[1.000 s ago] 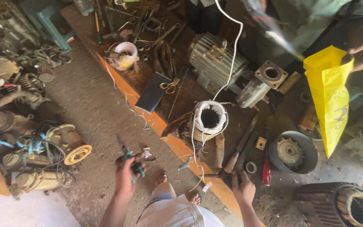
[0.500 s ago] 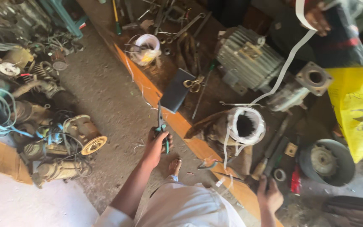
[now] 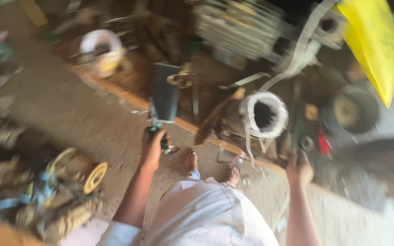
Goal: The person strips insulation from white wires using pliers and a knife, then twists the exposed ends together. They work on a cylindrical motor stator placed on a cluttered workbench.
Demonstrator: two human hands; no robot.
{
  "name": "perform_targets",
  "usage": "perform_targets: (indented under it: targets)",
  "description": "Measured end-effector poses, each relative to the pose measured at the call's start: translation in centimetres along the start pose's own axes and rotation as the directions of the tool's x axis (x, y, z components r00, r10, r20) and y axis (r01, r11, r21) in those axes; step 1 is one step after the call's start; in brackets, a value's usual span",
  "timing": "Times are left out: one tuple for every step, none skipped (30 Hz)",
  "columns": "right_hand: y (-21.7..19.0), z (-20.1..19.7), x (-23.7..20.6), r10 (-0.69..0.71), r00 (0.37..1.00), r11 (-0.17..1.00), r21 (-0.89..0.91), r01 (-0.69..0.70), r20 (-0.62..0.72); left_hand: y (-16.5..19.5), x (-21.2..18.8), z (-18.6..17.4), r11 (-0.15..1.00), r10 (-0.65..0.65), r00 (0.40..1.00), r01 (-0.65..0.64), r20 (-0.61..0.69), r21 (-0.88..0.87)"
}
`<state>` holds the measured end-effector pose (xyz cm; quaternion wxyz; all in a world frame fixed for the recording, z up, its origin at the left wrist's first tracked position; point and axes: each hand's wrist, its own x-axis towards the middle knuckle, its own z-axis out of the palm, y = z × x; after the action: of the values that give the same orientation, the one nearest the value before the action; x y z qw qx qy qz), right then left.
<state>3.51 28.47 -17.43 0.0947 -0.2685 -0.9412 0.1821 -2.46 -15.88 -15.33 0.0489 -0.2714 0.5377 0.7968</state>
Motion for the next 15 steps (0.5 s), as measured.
perform_targets:
  targets:
    - [-0.2, 0.0, 0.3, 0.049, 0.998, 0.998, 0.04, -0.051, 0.038, -0.2, 0.9, 0.1, 0.999, 0.0, 0.999, -0.002, 0.042, 0.037]
    - [-0.2, -0.1, 0.5, 0.098, 0.993, 0.991, 0.082, -0.104, 0.072, -0.5, 1.6, 0.2, 0.997, 0.001, 0.996, -0.008, 0.089, 0.073]
    - [0.0, -0.4, 0.7, 0.052, 0.997, 0.99, 0.124, -0.059, 0.057, -0.9, 2.4, 0.4, 0.994, -0.001, 0.99, -0.015, 0.141, 0.107]
    - [0.4, -0.9, 0.9, 0.012, 0.999, 0.987, 0.162, -0.018, 0.037, -1.5, 3.1, 1.0, 0.988, -0.047, 0.992, 0.029, 0.118, 0.154]
    - [1.0, -1.7, 0.7, 0.124, 0.986, 0.968, 0.206, -0.145, 0.113, -1.9, 3.8, 1.5, 0.976, -0.093, 0.99, 0.071, 0.103, 0.206]
    - [1.8, -2.6, 0.5, 0.235, 0.955, 0.929, 0.249, -0.275, 0.179, -2.3, 4.6, 2.1, 0.96, -0.208, 0.974, 0.186, 0.088, 0.212]
    - [2.9, -4.0, 0.2, 0.18, 0.975, 0.915, 0.343, -0.214, 0.128, -2.7, 5.3, 2.5, 0.955, -0.274, 0.944, 0.244, 0.186, 0.166]
    - [4.3, -5.8, -0.2, 0.121, 0.991, 0.894, 0.426, -0.136, 0.062, -3.0, 5.7, 2.6, 0.952, -0.079, 0.911, -0.051, 0.405, 0.301]
    - [5.9, -7.7, -0.3, 0.17, 0.984, 0.79, 0.589, -0.17, 0.056, -2.9, 6.3, 3.1, 0.939, -0.312, 0.939, 0.282, 0.145, 0.199]
    - [7.2, -9.5, 0.3, 0.193, 0.98, 0.656, 0.737, -0.163, 0.046, -2.6, 6.9, 3.6, 0.967, -0.242, 0.932, 0.207, 0.269, 0.152]
    - [9.1, -12.1, 0.4, 0.214, 0.977, 0.55, 0.829, -0.104, -0.02, -2.6, 7.0, 4.0, 0.987, -0.158, 0.915, 0.138, 0.371, 0.08]
    - [10.9, -14.8, 0.2, 0.226, 0.972, 0.434, 0.9, -0.034, -0.072, -2.9, 7.1, 4.6, 0.985, -0.169, 0.898, 0.137, 0.406, 0.106]
    - [12.5, -17.2, 0.3, 0.266, 0.956, 0.348, 0.937, 0.025, -0.124, -2.8, 7.1, 5.1, 0.982, -0.177, 0.886, 0.133, 0.429, 0.131]
    - [14.2, -19.5, 0.3, 0.299, 0.939, 0.262, 0.961, 0.091, -0.171, -3.0, 7.2, 5.7, 0.98, -0.182, 0.877, 0.127, 0.445, 0.15]
    - [15.7, -22.2, 0.5, 0.393, 0.895, 0.304, 0.949, 0.088, -0.209, -3.3, 6.8, 6.4, 0.98, -0.185, 0.868, 0.125, 0.462, 0.157]
